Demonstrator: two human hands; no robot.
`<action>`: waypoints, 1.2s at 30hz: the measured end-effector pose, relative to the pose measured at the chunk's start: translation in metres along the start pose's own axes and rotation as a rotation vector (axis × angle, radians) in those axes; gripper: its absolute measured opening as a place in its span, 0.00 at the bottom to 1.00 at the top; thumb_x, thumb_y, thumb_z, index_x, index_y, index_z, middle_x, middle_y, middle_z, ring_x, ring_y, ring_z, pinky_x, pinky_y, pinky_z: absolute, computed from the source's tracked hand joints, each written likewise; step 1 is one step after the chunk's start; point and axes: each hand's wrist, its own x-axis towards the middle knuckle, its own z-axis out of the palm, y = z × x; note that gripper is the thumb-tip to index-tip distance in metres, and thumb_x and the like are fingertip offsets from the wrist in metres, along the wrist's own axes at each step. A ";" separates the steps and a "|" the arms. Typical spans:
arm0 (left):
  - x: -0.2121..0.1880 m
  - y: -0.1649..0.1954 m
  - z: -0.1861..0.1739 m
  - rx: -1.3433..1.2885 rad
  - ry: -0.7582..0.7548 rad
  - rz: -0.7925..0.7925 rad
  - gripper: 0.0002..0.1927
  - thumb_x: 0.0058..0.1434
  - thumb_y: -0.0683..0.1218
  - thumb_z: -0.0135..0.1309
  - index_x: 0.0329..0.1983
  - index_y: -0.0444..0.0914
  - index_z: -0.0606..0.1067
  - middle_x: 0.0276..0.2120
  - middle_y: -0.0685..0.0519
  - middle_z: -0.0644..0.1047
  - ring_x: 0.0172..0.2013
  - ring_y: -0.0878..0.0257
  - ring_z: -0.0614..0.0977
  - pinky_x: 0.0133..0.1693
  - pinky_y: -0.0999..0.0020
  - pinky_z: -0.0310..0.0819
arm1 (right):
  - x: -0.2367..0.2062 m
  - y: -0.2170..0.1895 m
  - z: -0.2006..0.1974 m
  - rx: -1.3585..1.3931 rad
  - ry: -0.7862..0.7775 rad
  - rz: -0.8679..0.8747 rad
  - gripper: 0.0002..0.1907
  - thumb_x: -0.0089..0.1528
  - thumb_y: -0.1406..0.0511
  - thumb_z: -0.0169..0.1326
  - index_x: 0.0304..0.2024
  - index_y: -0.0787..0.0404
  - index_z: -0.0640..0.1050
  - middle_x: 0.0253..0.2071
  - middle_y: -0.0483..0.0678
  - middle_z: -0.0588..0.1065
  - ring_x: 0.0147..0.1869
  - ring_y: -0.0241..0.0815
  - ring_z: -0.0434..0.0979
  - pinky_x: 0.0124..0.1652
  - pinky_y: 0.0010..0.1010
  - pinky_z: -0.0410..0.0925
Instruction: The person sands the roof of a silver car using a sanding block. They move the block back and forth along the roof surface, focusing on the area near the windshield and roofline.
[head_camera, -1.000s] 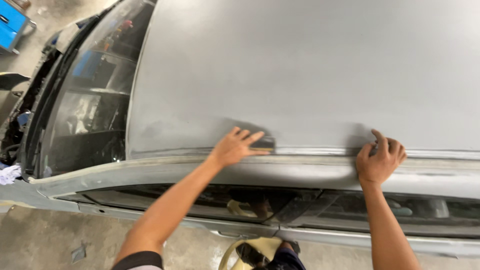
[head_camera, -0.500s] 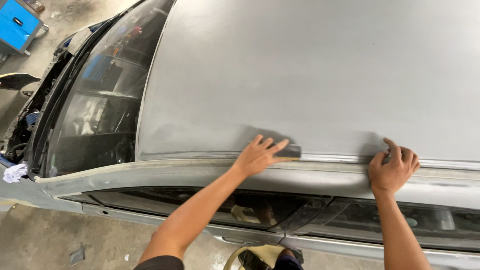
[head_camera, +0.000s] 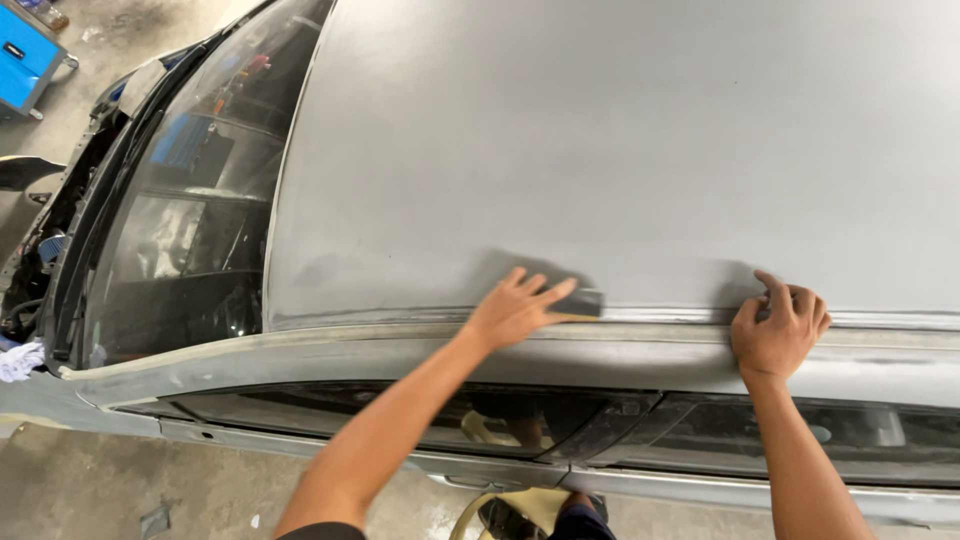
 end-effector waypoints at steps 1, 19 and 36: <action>-0.007 -0.006 -0.001 -0.035 0.027 0.004 0.29 0.69 0.50 0.49 0.69 0.73 0.67 0.67 0.53 0.68 0.48 0.54 0.76 0.48 0.53 0.71 | 0.000 0.000 -0.001 -0.020 -0.002 -0.016 0.18 0.64 0.71 0.51 0.52 0.51 0.83 0.47 0.47 0.72 0.60 0.48 0.68 0.68 0.44 0.57; -0.019 -0.003 0.014 0.046 0.003 -0.048 0.28 0.70 0.45 0.45 0.66 0.72 0.71 0.69 0.55 0.66 0.51 0.55 0.76 0.52 0.55 0.70 | 0.003 -0.005 -0.003 -0.063 0.025 -0.016 0.14 0.66 0.70 0.51 0.51 0.50 0.81 0.47 0.47 0.70 0.59 0.47 0.68 0.70 0.43 0.56; -0.062 -0.030 0.010 0.126 0.024 0.028 0.13 0.71 0.55 0.45 0.55 0.63 0.77 0.71 0.60 0.67 0.54 0.57 0.76 0.56 0.56 0.70 | 0.003 -0.002 -0.004 -0.058 -0.054 -0.050 0.15 0.65 0.70 0.52 0.51 0.49 0.81 0.47 0.45 0.70 0.59 0.47 0.68 0.70 0.42 0.55</action>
